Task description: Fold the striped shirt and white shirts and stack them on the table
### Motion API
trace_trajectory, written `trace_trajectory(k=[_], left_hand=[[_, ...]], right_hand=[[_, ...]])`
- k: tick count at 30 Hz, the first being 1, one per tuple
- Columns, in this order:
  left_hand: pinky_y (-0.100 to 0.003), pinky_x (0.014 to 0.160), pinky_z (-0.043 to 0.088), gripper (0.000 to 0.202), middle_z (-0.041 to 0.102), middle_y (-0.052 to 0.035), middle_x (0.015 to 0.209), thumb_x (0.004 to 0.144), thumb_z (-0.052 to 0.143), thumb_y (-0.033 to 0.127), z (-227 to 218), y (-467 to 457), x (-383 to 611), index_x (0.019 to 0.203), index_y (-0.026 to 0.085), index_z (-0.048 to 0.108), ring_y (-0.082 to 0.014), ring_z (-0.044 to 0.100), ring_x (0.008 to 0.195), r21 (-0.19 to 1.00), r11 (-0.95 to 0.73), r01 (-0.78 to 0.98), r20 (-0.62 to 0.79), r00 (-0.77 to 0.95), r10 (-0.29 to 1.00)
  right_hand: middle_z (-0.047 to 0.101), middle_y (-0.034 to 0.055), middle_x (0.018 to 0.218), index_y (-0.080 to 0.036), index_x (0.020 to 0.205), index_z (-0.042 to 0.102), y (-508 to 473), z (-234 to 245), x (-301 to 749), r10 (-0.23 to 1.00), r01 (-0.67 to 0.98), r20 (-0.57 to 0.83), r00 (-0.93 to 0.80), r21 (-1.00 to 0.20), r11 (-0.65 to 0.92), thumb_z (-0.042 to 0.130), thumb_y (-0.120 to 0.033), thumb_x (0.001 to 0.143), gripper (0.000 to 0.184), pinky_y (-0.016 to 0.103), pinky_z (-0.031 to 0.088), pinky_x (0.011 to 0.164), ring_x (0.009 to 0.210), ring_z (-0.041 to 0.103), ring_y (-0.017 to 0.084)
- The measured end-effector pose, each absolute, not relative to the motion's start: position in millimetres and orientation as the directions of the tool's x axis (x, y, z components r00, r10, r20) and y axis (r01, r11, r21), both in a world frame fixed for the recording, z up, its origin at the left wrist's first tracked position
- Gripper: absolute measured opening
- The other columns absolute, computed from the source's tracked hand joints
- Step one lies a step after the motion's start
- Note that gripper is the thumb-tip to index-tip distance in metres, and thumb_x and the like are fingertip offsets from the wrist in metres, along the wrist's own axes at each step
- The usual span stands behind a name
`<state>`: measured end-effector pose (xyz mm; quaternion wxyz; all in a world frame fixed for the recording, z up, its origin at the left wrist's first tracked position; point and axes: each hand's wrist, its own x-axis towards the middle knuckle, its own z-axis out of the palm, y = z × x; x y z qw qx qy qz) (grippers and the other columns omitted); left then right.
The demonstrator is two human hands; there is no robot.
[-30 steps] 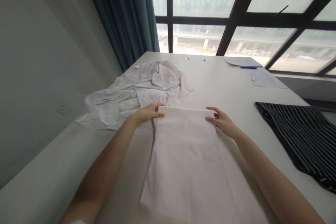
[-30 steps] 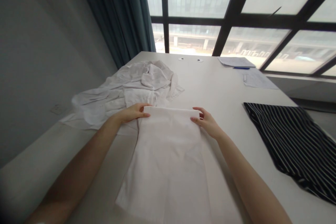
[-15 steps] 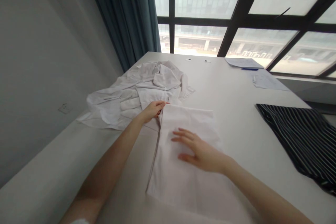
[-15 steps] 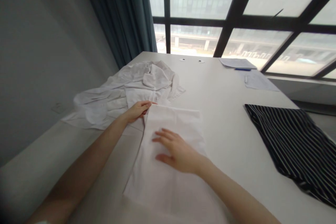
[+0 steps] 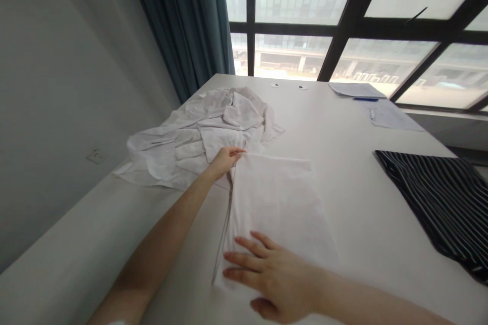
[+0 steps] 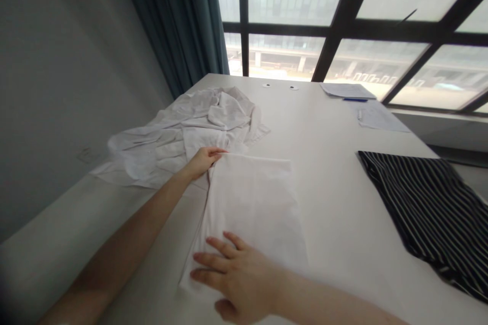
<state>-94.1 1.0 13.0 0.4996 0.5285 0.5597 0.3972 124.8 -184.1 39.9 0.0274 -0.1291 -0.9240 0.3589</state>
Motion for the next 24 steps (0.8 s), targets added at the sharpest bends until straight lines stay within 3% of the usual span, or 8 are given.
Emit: trace_trajectory(k=[4, 7, 11, 15, 19, 24], left_hand=[[-0.022, 0.058, 0.04, 0.02, 0.065, 0.0, 0.069, 0.071, 0.069, 0.025, 15, 0, -95, 0.087, 0.013, 0.068, -0.0113, 0.055, 0.062, 0.974, 0.125, 0.19, -0.138, 0.056, 0.989], [-0.019, 0.048, 0.031, 0.022, 0.055, 0.0052, 0.059, 0.072, 0.069, 0.029, 19, 0, -97, 0.088, 0.016, 0.061, -0.0083, 0.045, 0.05, 0.967, 0.176, 0.186, -0.189, 0.055, 0.98], [-0.017, 0.043, 0.023, 0.031, 0.049, 0.0074, 0.059, 0.071, 0.072, 0.039, 24, -2, -102, 0.086, 0.019, 0.054, -0.0069, 0.04, 0.047, 0.958, 0.202, 0.203, -0.227, 0.106, 0.968], [-0.017, 0.044, 0.023, 0.037, 0.047, 0.007, 0.06, 0.068, 0.073, 0.046, 24, -2, -107, 0.082, 0.018, 0.054, -0.0066, 0.039, 0.048, 0.956, 0.192, 0.222, -0.232, 0.17, 0.958], [-0.018, 0.044, 0.023, 0.032, 0.043, 0.0063, 0.055, 0.069, 0.07, 0.044, 19, 0, -107, 0.072, 0.014, 0.058, -0.0062, 0.037, 0.047, 0.956, 0.129, 0.265, -0.181, 0.18, 0.967], [-0.02, 0.044, 0.022, 0.026, 0.044, 0.0057, 0.051, 0.069, 0.07, 0.037, 15, 3, -104, 0.071, 0.013, 0.063, -0.0059, 0.035, 0.044, 0.95, 0.113, 0.292, -0.157, 0.132, 0.979]], right_hand=[[0.037, 0.0103, 0.154, -0.015, 0.152, 0.031, -197, 34, 122, 0.352, 0.287, -0.005, -0.936, -0.586, 0.758, 0.049, -0.031, 0.092, 0.064, 0.042, 0.023, 0.119, 0.145, 0.024, 0.025], [0.051, 0.0121, 0.144, -0.011, 0.14, 0.048, -211, 20, 122, 0.442, 0.351, 0.122, -0.889, -0.437, 0.828, 0.047, -0.028, 0.096, 0.048, 0.034, 0.035, 0.113, 0.138, 0.04, 0.024], [0.068, 0.0158, 0.121, -0.006, 0.124, 0.058, -224, 5, 125, 0.443, 0.363, 0.3, -0.845, -0.288, 0.886, 0.043, -0.021, 0.097, 0.035, 0.036, 0.049, 0.099, 0.12, 0.058, 0.028], [0.073, 0.0119, 0.108, -0.01, 0.119, 0.061, -223, 11, 128, 0.528, 0.388, 0.233, -0.817, -0.455, 0.801, 0.04, -0.02, 0.099, 0.03, 0.029, 0.052, 0.093, 0.109, 0.065, 0.021], [0.074, 0.0065, 0.107, -0.018, 0.111, 0.064, -218, 29, 133, 0.648, 0.407, 0.204, -0.734, -0.632, 0.659, 0.039, -0.022, 0.1, 0.028, 0.024, 0.054, 0.086, 0.097, 0.07, 0.016], [0.073, 0.0083, 0.113, -0.015, 0.121, 0.06, -221, 27, 138, 0.562, 0.304, 0.28, -0.779, -0.614, 0.728, 0.039, -0.02, 0.1, 0.03, 0.026, 0.05, 0.098, 0.113, 0.064, 0.016]])
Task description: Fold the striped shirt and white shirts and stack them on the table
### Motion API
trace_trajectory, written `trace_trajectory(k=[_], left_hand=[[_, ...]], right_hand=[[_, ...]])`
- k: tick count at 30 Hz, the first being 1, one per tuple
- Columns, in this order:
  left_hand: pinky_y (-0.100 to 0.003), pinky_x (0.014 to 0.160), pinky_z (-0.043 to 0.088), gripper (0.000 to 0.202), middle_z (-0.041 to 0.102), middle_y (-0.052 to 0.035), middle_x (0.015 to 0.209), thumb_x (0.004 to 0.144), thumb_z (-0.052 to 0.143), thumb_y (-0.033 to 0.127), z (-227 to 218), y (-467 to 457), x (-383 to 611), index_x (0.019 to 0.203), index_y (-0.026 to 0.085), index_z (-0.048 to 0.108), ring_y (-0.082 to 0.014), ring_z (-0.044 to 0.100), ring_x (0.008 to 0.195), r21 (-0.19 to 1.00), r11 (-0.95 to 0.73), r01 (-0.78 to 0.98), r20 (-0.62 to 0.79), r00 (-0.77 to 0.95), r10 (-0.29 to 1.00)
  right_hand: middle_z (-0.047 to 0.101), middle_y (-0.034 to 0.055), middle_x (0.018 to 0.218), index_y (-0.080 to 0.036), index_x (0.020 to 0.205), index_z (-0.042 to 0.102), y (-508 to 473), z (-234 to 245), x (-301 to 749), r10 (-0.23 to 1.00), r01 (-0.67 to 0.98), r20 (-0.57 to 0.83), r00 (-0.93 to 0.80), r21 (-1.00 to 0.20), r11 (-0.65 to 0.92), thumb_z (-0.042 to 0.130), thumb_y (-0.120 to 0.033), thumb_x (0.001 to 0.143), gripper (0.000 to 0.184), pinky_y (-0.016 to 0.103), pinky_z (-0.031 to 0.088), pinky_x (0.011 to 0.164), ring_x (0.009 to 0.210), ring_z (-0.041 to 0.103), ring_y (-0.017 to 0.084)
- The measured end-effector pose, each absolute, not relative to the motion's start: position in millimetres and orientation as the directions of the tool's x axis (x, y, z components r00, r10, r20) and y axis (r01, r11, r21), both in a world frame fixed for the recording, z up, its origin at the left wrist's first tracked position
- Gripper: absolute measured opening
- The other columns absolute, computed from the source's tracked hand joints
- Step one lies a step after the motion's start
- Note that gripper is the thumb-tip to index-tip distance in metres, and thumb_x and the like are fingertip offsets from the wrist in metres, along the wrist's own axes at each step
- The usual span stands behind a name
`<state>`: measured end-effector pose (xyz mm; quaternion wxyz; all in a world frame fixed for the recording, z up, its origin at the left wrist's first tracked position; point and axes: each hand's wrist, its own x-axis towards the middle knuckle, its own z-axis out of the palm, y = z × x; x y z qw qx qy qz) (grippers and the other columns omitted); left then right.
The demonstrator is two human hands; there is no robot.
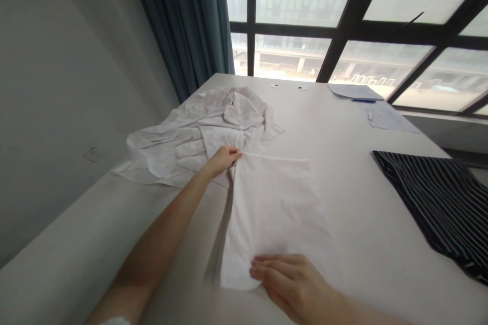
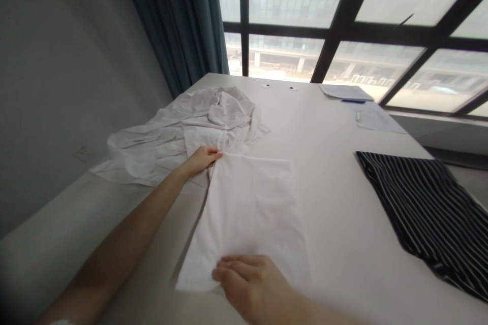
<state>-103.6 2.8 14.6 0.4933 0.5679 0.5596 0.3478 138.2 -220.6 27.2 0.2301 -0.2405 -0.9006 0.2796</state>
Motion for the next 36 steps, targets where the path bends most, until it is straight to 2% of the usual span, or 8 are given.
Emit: trace_trajectory(k=[5, 9, 15, 20, 27, 33, 36], left_hand=[[-0.02, 0.044, 0.025, 0.022, 0.046, 0.0055, 0.052, 0.07, 0.068, 0.033, 16, 1, -102, 0.077, 0.013, 0.064, -0.0065, 0.036, 0.044, 0.946, 0.117, 0.302, -0.161, 0.125, 0.979], [-0.02, 0.045, 0.024, 0.02, 0.046, 0.0059, 0.053, 0.072, 0.066, 0.034, 18, -2, -100, 0.076, 0.014, 0.062, -0.0071, 0.037, 0.046, 0.947, 0.078, 0.31, -0.125, 0.134, 0.983], [-0.021, 0.048, 0.025, 0.021, 0.044, 0.0068, 0.052, 0.074, 0.064, 0.036, 19, -2, -101, 0.074, 0.015, 0.061, -0.0087, 0.036, 0.048, 0.94, 0.026, 0.341, -0.083, 0.154, 0.985], [-0.022, 0.05, 0.027, 0.024, 0.043, 0.0068, 0.053, 0.075, 0.062, 0.04, 19, -2, -103, 0.075, 0.016, 0.06, -0.0101, 0.038, 0.051, 0.919, -0.023, 0.393, -0.053, 0.181, 0.982], [-0.022, 0.05, 0.029, 0.022, 0.047, 0.0058, 0.055, 0.077, 0.059, 0.039, 15, 0, -104, 0.076, 0.017, 0.06, -0.0107, 0.04, 0.05, 0.902, -0.072, 0.425, -0.008, 0.185, 0.983], [-0.023, 0.054, 0.032, 0.021, 0.054, 0.0033, 0.06, 0.076, 0.06, 0.037, 10, 2, -104, 0.078, 0.016, 0.061, -0.0127, 0.046, 0.056, 0.893, -0.077, 0.444, 0.009, 0.153, 0.988], [-0.023, 0.055, 0.033, 0.021, 0.053, 0.0033, 0.059, 0.077, 0.06, 0.038, 13, 1, -104, 0.078, 0.016, 0.061, -0.0135, 0.048, 0.057, 0.887, -0.08, 0.455, 0.014, 0.146, 0.989]], right_hand=[[0.068, 0.0134, 0.123, -0.009, 0.124, 0.06, -219, 22, 135, 0.426, 0.282, 0.173, -0.888, -0.527, 0.802, 0.038, -0.018, 0.1, 0.033, 0.03, 0.04, 0.11, 0.125, 0.056, 0.018], [0.066, 0.0069, 0.127, -0.016, 0.123, 0.062, -212, 40, 134, 0.432, 0.296, 0.078, -0.898, -0.621, 0.726, 0.037, -0.024, 0.102, 0.034, 0.025, 0.034, 0.113, 0.127, 0.052, 0.013], [0.046, 0.0053, 0.15, -0.021, 0.142, 0.047, -209, 56, 136, 0.352, 0.293, -0.034, -0.935, -0.632, 0.718, 0.042, -0.036, 0.101, 0.044, 0.034, 0.027, 0.118, 0.142, 0.034, 0.018], [0.037, 0.0038, 0.155, -0.026, 0.147, 0.039, -203, 53, 129, 0.336, 0.291, -0.042, -0.941, -0.605, 0.741, 0.039, -0.044, 0.101, 0.05, 0.04, 0.021, 0.12, 0.146, 0.024, 0.02], [0.034, -0.0006, 0.156, -0.029, 0.146, 0.04, -190, 32, 114, 0.283, 0.242, 0.003, -0.959, -0.514, 0.823, 0.038, -0.035, 0.101, 0.045, 0.045, 0.011, 0.121, 0.148, 0.013, 0.019], [0.03, 0.0001, 0.158, -0.027, 0.15, 0.035, -192, 31, 113, 0.258, 0.223, -0.017, -0.966, -0.563, 0.796, 0.031, -0.05, 0.101, 0.054, 0.047, 0.004, 0.121, 0.149, 0.007, 0.021], [0.03, 0.0009, 0.159, -0.027, 0.149, 0.035, -187, 41, 115, 0.275, 0.236, -0.027, -0.961, -0.596, 0.767, 0.031, -0.048, 0.102, 0.052, 0.045, 0.009, 0.121, 0.148, 0.013, 0.02]])
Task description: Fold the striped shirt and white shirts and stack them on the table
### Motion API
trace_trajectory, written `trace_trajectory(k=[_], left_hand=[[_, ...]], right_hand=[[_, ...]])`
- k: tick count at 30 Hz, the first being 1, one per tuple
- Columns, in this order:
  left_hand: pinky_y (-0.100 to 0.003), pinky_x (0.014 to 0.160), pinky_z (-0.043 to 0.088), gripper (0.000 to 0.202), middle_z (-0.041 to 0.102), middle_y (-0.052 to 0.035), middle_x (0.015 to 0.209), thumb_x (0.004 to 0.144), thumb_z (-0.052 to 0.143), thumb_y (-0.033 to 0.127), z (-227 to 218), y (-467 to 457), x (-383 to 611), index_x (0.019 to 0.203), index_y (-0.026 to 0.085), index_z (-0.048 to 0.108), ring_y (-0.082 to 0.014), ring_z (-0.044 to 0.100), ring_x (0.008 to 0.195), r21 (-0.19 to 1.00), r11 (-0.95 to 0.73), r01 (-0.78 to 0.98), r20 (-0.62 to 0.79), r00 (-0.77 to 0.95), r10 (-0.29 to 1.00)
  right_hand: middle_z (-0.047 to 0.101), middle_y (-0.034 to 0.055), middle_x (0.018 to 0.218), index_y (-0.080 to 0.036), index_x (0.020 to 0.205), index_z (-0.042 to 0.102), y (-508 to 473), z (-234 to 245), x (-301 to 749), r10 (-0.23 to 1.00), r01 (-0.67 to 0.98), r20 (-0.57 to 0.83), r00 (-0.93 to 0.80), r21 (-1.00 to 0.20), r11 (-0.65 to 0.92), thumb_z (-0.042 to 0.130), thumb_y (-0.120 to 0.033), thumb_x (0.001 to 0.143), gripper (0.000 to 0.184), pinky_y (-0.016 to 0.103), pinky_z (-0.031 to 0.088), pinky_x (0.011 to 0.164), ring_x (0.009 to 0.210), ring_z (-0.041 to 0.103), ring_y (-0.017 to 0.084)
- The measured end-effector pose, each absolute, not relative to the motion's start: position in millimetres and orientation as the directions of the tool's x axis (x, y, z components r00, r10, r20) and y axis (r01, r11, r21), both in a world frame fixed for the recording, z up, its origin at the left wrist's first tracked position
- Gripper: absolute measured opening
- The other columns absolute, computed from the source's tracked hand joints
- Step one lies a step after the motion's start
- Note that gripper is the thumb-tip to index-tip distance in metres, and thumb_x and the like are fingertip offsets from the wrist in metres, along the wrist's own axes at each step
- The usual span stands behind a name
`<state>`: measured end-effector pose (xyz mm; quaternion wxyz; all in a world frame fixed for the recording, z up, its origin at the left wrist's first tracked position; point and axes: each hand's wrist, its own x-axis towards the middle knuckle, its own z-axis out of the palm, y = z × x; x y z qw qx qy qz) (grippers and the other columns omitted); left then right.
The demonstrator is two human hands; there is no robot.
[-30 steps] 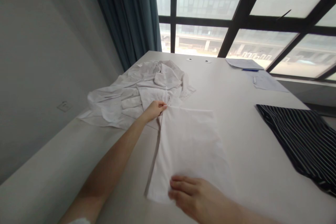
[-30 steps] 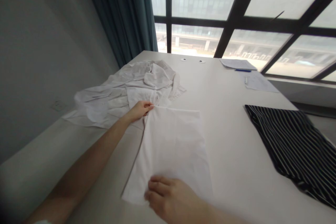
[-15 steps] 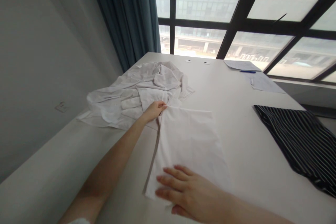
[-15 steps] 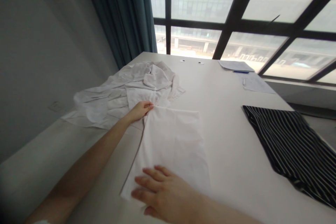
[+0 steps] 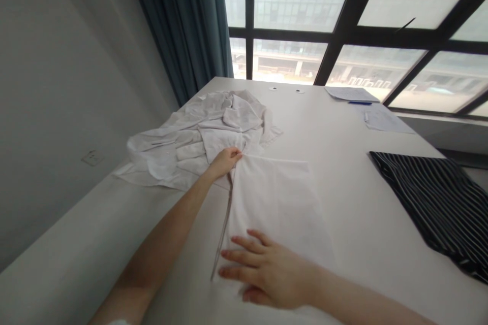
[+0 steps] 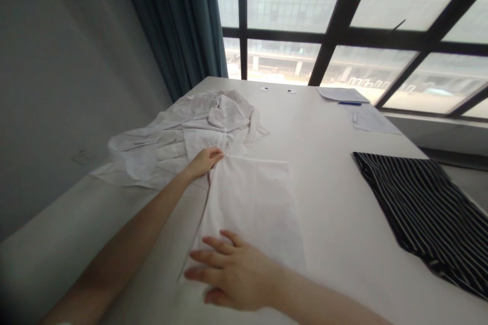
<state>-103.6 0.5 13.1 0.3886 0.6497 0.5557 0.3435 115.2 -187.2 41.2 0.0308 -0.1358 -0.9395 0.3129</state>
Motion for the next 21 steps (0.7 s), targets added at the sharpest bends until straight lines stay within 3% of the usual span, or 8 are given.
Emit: trace_trajectory(k=[2, 6, 10, 12, 15, 18, 21], left_hand=[[-0.023, 0.055, 0.034, 0.022, 0.052, 0.0038, 0.059, 0.078, 0.06, 0.039, 18, -2, -104, 0.081, 0.017, 0.06, -0.0131, 0.048, 0.056, 0.887, -0.071, 0.456, -0.002, 0.157, 0.988], [-0.023, 0.055, 0.037, 0.029, 0.054, 0.0045, 0.064, 0.082, 0.057, 0.038, 26, -9, -105, 0.101, 0.017, 0.054, -0.0126, 0.049, 0.055, 0.877, -0.029, 0.479, -0.076, 0.199, 0.977], [-0.029, 0.068, 0.047, 0.036, 0.056, -0.0038, 0.096, 0.082, 0.058, 0.028, 23, -31, -104, 0.114, 0.017, 0.047, -0.0142, 0.056, 0.071, 0.762, -0.138, 0.633, 0.119, 0.073, 0.99], [-0.034, 0.075, 0.049, 0.03, 0.053, -0.0068, 0.104, 0.082, 0.057, 0.025, 17, -52, -106, 0.11, 0.017, 0.047, -0.0168, 0.056, 0.08, 0.663, -0.21, 0.718, 0.26, 0.043, 0.965], [-0.039, 0.084, 0.048, 0.013, 0.051, -0.0056, 0.098, 0.085, 0.054, 0.022, 11, -93, -110, 0.096, 0.019, 0.048, -0.0215, 0.055, 0.09, 0.509, -0.301, 0.806, 0.344, 0.13, 0.93], [-0.041, 0.084, 0.048, 0.004, 0.051, -0.0046, 0.093, 0.089, 0.052, 0.023, 9, -132, -112, 0.088, 0.02, 0.05, -0.0226, 0.054, 0.089, 0.424, -0.327, 0.845, 0.277, 0.223, 0.935], [-0.041, 0.082, 0.047, 0.014, 0.053, -0.0045, 0.09, 0.091, 0.055, 0.03, 8, -155, -109, 0.082, 0.02, 0.052, -0.0226, 0.054, 0.087, 0.433, -0.309, 0.847, 0.163, 0.264, 0.951]], right_hand=[[0.031, 0.0024, 0.158, -0.025, 0.148, 0.037, -179, 47, 121, 0.356, 0.296, -0.015, -0.935, -0.585, 0.755, 0.033, -0.042, 0.102, 0.049, 0.044, 0.014, 0.12, 0.147, 0.019, 0.019], [0.042, 0.0074, 0.152, -0.023, 0.139, 0.048, -156, 45, 150, 0.637, 0.54, 0.079, -0.767, -0.455, 0.708, 0.04, -0.024, 0.099, 0.041, 0.047, 0.024, 0.117, 0.143, 0.03, 0.02], [0.05, 0.0117, 0.144, -0.022, 0.134, 0.052, -136, 27, 194, 0.835, 0.753, 0.226, -0.501, -0.363, 0.549, 0.042, -0.02, 0.095, 0.041, 0.054, 0.034, 0.11, 0.136, 0.04, 0.028], [0.054, 0.0143, 0.137, -0.021, 0.132, 0.052, -131, 17, 214, 0.89, 0.792, 0.286, -0.354, -0.415, 0.448, 0.042, -0.023, 0.094, 0.04, 0.054, 0.04, 0.105, 0.128, 0.047, 0.029], [0.057, 0.0153, 0.126, -0.02, 0.127, 0.054, -130, 4, 235, 0.952, 0.743, 0.25, -0.175, -0.601, 0.294, 0.044, -0.032, 0.093, 0.038, 0.046, 0.052, 0.092, 0.105, 0.062, 0.025], [0.06, 0.014, 0.118, -0.021, 0.126, 0.054, -128, 1, 242, 0.994, 0.625, 0.101, -0.047, -0.773, 0.108, 0.05, -0.042, 0.088, 0.043, 0.04, 0.058, 0.076, 0.085, 0.067, 0.022], [0.066, 0.0131, 0.112, -0.02, 0.13, 0.051, -126, 10, 239, 0.998, 0.517, -0.056, 0.03, -0.853, -0.064, 0.056, -0.049, 0.082, 0.056, 0.04, 0.058, 0.074, 0.086, 0.068, 0.024]])
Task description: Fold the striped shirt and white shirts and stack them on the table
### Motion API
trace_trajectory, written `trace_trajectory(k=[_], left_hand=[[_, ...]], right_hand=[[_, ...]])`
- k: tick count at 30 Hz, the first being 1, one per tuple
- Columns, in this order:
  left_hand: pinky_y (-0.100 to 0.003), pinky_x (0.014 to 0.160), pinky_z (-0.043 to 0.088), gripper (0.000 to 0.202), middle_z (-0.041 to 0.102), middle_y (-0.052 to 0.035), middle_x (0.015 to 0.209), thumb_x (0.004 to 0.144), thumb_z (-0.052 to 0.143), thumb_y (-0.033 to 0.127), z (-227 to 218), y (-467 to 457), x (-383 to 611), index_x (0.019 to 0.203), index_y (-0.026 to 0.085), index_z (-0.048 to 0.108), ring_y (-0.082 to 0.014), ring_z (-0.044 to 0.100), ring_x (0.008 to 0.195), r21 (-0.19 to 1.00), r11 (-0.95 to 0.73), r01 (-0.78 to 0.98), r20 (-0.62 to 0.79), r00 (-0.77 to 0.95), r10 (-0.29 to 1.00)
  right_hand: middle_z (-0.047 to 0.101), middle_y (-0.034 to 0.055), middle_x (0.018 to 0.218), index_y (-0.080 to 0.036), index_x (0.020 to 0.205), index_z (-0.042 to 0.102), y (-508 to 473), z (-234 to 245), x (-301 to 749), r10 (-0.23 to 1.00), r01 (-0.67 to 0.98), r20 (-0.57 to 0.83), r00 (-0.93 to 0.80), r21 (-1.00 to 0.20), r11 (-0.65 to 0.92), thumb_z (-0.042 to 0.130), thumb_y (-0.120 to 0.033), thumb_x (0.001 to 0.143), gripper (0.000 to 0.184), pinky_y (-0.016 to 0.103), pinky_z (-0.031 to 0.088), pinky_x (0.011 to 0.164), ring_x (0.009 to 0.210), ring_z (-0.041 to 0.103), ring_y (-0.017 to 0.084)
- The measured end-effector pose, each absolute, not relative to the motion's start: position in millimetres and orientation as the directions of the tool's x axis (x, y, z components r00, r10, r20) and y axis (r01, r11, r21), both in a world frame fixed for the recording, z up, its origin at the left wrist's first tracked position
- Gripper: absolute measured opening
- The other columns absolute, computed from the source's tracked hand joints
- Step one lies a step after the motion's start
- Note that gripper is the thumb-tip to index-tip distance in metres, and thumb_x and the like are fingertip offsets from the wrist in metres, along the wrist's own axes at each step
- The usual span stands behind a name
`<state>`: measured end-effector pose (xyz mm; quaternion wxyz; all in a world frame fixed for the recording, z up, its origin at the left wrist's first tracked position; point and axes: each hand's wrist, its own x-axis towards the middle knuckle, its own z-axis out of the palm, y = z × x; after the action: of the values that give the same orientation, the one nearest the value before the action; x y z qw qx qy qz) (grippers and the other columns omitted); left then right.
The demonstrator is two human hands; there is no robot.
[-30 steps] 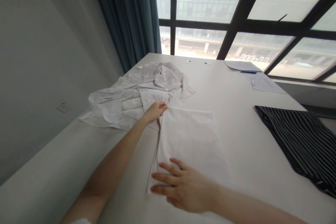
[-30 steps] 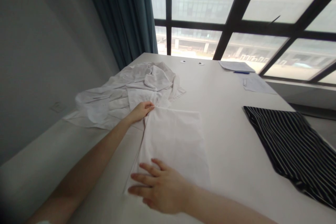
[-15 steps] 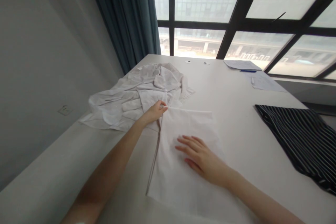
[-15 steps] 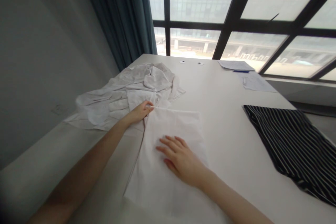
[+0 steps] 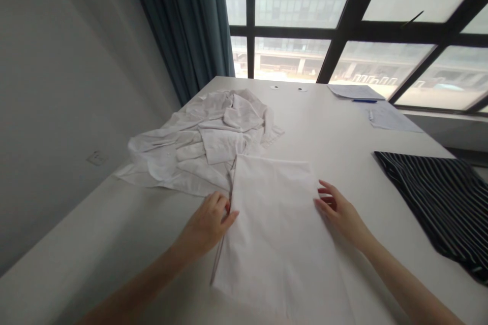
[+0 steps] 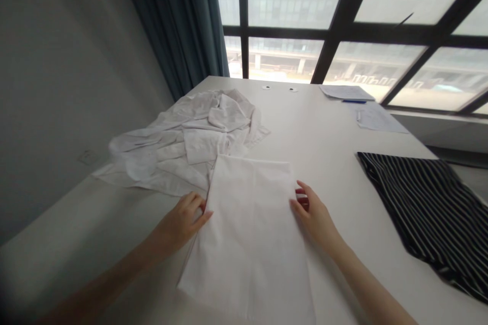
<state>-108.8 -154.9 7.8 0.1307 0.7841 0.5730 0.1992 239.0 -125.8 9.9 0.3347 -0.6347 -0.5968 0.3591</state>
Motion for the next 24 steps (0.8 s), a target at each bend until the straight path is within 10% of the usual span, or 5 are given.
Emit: trace_trajectory(k=[10, 20, 24], left_hand=[[-0.029, 0.066, 0.038, 0.031, 0.051, 0.0009, 0.07, 0.094, 0.049, 0.035, 12, -157, -102, 0.067, 0.02, 0.045, -0.0171, 0.051, 0.068, 0.607, -0.184, 0.773, 0.016, 0.219, 0.975], [-0.032, 0.078, 0.043, 0.021, 0.056, -0.0022, 0.084, 0.086, 0.064, 0.025, 14, -154, -80, 0.07, 0.018, 0.053, -0.0195, 0.055, 0.083, 0.547, -0.286, 0.787, 0.002, 0.341, 0.94], [-0.034, 0.078, 0.046, 0.018, 0.052, -0.0025, 0.091, 0.08, 0.069, 0.016, 17, -154, -75, 0.083, 0.019, 0.052, -0.02, 0.053, 0.086, 0.441, -0.308, 0.843, 0.092, 0.299, 0.95]], right_hand=[[0.071, 0.0118, 0.11, -0.02, 0.132, 0.044, -131, 40, 229, 0.941, 0.202, -0.322, -0.103, -0.933, -0.298, 0.071, -0.054, 0.074, 0.072, 0.04, 0.059, 0.075, 0.09, 0.071, 0.028], [0.068, 0.0096, 0.093, -0.018, 0.137, 0.043, -140, 26, 276, 0.974, 0.609, -0.217, 0.066, -0.764, -0.211, 0.066, -0.062, 0.07, 0.083, 0.038, 0.058, 0.067, 0.077, 0.07, 0.026], [0.064, 0.0135, 0.106, -0.017, 0.139, 0.042, -143, 15, 281, 0.999, 0.798, 0.04, -0.002, -0.602, 0.026, 0.054, -0.053, 0.083, 0.067, 0.043, 0.057, 0.073, 0.077, 0.068, 0.025]])
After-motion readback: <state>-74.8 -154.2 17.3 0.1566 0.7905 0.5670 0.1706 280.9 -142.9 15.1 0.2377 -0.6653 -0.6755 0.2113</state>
